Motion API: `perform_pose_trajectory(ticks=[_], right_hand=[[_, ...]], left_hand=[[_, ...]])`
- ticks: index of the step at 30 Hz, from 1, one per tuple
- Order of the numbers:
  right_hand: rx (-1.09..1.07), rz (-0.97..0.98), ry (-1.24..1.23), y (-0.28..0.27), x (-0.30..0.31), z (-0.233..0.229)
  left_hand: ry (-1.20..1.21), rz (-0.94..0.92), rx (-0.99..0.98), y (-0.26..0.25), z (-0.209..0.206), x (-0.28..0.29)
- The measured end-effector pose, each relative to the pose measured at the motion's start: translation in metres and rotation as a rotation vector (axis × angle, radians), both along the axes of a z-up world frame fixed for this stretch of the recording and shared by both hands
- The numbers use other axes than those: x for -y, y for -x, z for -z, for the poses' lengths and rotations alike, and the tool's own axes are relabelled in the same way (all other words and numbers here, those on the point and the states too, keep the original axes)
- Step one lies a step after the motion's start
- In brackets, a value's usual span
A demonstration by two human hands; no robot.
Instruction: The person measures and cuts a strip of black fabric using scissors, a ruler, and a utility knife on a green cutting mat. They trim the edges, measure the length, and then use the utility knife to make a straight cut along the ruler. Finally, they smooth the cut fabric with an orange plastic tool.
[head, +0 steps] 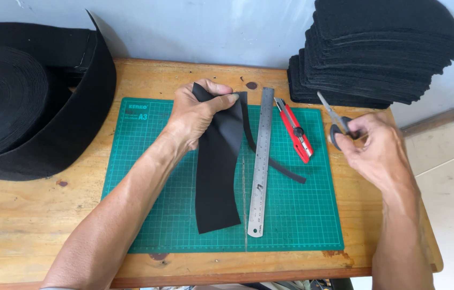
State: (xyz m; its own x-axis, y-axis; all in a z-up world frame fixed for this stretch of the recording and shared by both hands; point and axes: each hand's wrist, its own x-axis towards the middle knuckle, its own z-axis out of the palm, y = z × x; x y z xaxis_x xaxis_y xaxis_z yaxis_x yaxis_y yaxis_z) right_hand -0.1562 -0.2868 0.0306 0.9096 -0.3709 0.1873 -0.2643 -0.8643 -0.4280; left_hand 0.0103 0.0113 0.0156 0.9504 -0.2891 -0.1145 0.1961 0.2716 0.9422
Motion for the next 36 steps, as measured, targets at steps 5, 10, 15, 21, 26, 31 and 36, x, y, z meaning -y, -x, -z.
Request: perform_pose_trajectory(ticks=[5,10,15,21,26,31,36], right_hand=[[0.014,-0.355,-1.034,-0.011,-0.065,0.009],[-0.121,-0.351,-1.336,-0.025,-0.109,0.017],[-0.202,-0.261,-1.496,-0.041,-0.112,0.032],[-0.211,-0.266,-1.503,-0.048,-0.121,0.035],[-0.204,-0.265,-1.458,-0.052,-0.126,0.031],[-0.208,-0.277,-1.44,-0.052,-0.125,0.028],[-0.228,-0.257,-1.479,-0.051,-0.121,0.035]], left_hand=[[0.029,-0.058,-0.1,-0.015,0.022,0.003],[0.113,-0.079,-0.21,-0.022,0.034,0.003],[0.126,-0.055,-0.308,-0.024,0.029,0.0],[0.11,-0.045,-0.349,-0.018,0.024,-0.002],[0.095,-0.042,-0.354,-0.021,0.028,-0.001],[0.104,-0.048,-0.345,-0.021,0.026,-0.003],[0.11,-0.052,-0.344,-0.015,0.024,-0.001]])
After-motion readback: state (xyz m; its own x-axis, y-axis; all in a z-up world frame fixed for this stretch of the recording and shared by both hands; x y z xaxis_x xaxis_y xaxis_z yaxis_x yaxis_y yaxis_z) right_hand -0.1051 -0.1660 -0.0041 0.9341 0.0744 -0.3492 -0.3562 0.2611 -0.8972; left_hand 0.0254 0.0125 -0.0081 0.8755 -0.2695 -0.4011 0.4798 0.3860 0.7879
